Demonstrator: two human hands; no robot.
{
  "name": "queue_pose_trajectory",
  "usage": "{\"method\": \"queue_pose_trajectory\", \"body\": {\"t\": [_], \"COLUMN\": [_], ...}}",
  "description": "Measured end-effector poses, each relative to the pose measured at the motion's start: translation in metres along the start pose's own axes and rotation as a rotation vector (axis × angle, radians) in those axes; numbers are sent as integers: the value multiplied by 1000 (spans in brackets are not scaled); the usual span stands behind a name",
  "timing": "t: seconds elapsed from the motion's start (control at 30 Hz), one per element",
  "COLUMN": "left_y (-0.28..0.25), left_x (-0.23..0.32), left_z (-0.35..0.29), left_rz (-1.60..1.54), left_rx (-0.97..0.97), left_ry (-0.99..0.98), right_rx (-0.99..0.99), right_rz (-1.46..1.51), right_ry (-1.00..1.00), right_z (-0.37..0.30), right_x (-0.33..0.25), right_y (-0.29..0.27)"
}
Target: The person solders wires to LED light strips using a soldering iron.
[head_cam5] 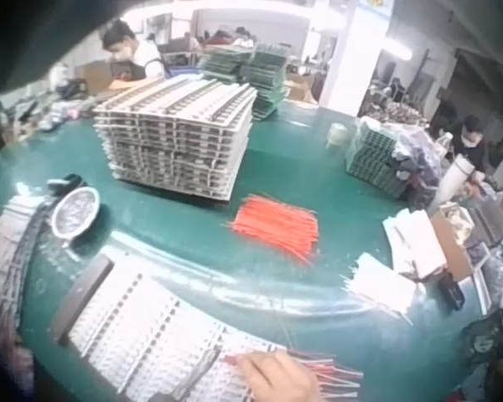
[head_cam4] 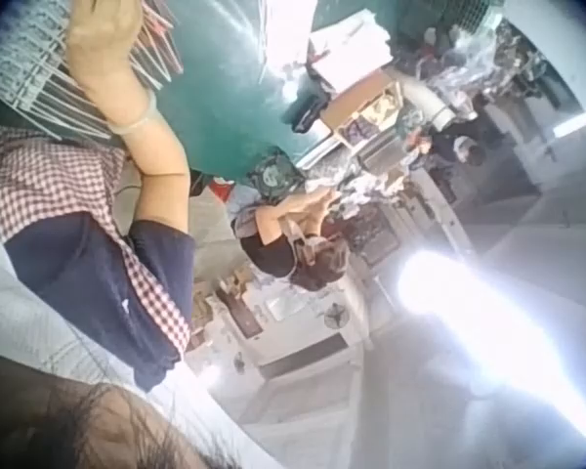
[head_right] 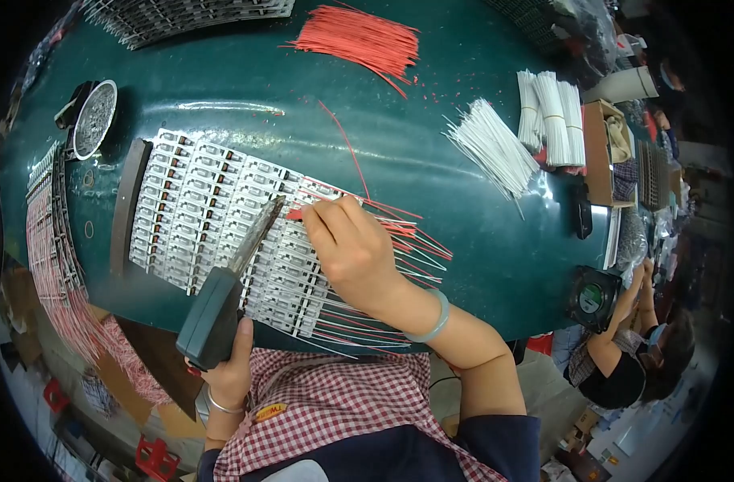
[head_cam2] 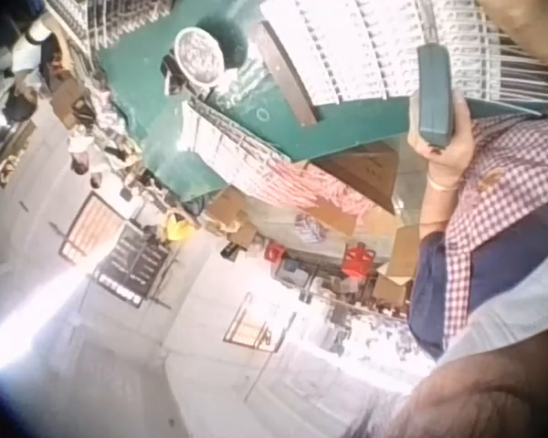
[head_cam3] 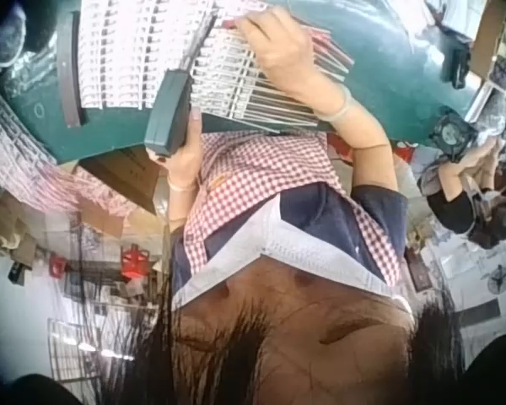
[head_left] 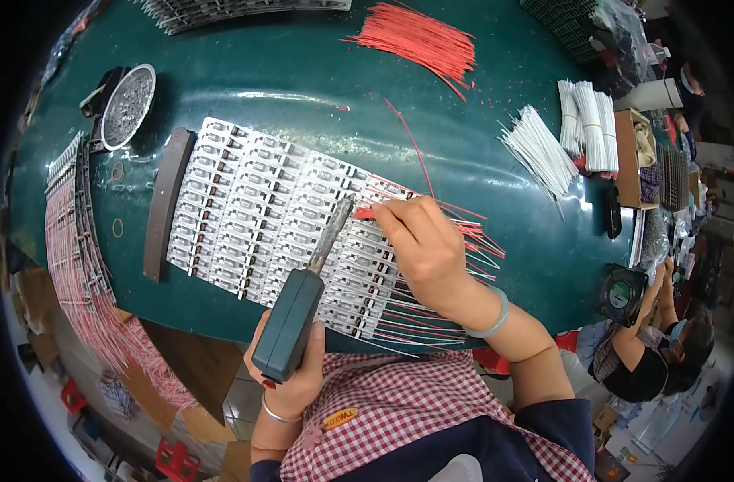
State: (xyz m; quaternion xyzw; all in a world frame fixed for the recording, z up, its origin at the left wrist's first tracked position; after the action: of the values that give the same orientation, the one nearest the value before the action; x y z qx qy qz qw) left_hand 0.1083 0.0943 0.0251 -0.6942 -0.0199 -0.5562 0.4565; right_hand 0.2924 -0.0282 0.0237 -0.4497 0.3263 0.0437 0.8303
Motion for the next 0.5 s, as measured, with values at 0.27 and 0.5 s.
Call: {"method": "queue_pose_trajectory", "body": {"t": [0.27,0.5], "left_y": [6,7], "left_x": [2,-1], "left_z": [3,0], "left_rz": [1,31], "left_rx": [-51,-95], "left_ry": [6,-35], "right_rx": [-15,-11], "right_rz": [-40,-51], "right_ry": [-60,-9], "right_z": [-1,0], "right_x": [3,0], "right_y": [2,0]}}
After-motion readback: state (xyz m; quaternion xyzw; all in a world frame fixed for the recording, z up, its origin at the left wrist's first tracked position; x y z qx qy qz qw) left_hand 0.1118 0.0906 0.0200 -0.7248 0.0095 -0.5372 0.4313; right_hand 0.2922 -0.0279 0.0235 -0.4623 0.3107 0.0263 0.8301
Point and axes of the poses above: each hand's wrist, its own z-axis towards the middle knuckle, its own y-axis out of the palm, x = y × z, the point moved 5 cm from there along z, towards the middle knuckle, and after that the axes turned 15 degrees about z, right-handed, at the moved point
